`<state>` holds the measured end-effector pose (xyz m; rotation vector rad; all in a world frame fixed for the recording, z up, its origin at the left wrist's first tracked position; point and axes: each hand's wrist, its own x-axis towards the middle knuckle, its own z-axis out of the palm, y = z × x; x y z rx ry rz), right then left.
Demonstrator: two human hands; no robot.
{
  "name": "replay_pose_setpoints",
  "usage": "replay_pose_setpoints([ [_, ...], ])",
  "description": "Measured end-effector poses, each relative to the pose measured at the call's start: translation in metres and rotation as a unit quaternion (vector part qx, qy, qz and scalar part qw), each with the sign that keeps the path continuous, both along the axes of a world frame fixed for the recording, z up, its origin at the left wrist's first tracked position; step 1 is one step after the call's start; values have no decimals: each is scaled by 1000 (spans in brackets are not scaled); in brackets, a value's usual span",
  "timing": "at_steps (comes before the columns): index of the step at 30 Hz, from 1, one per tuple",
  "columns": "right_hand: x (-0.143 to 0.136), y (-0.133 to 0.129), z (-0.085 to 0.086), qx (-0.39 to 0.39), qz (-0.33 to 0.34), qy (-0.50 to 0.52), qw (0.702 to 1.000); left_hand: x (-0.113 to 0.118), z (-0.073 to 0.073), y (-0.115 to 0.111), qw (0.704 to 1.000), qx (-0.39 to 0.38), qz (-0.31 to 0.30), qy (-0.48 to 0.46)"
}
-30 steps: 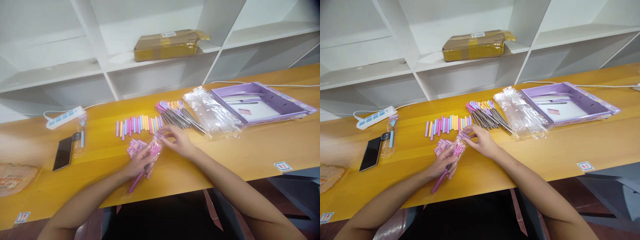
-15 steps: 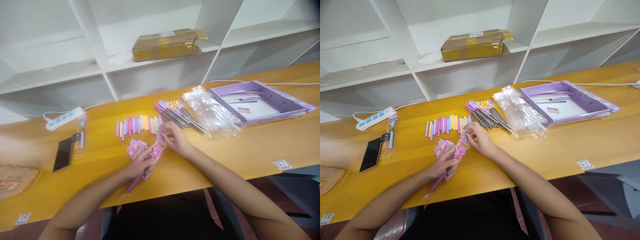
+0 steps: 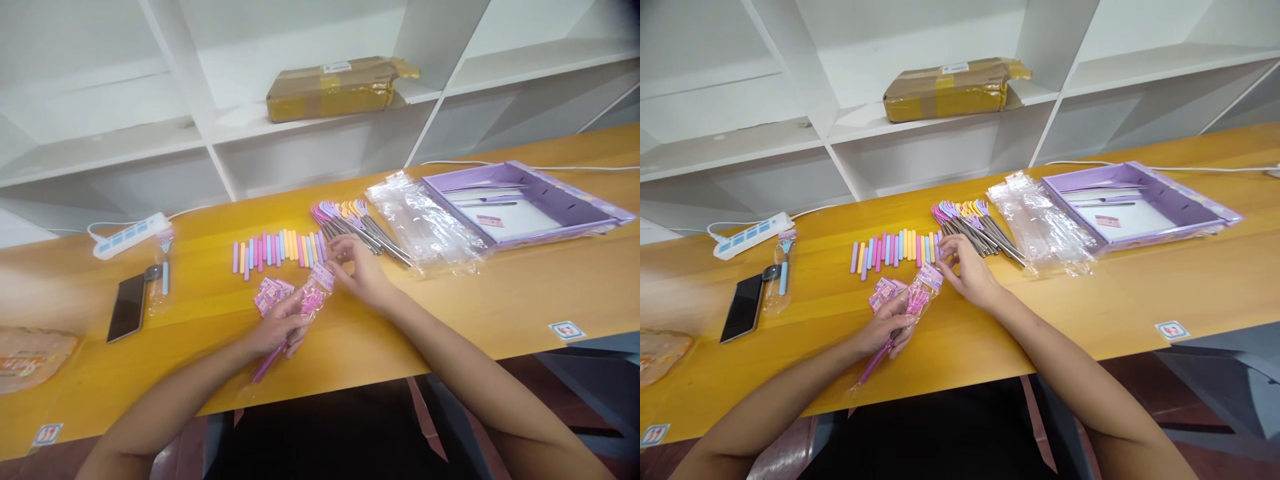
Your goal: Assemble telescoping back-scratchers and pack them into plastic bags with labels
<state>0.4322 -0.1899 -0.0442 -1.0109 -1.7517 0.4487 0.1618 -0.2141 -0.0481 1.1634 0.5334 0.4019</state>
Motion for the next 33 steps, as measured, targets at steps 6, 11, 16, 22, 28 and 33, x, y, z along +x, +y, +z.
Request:
replay_pose_setpoints([
  [6, 2, -3, 7, 1, 25, -30, 999, 0, 0, 0, 1000, 10, -7, -9],
  [11, 5, 0, 7, -151, 113, 74, 979, 1, -1, -3, 1000, 19, -15, -13],
  [16, 10, 6, 6, -295, 203, 123, 926, 1, 0, -5, 999, 20, -25, -15],
  [22, 17, 15, 0, -264, 114, 210, 934, 0, 8, -14, 989, 16, -144, 33],
  [28, -20, 8, -18, -360, 126, 159, 911, 7, 19, -18, 946, 62, -303, 99],
  [33, -20, 5, -12, -398, 262, 87, 875, 9, 4, -18, 962, -152, -226, 14],
])
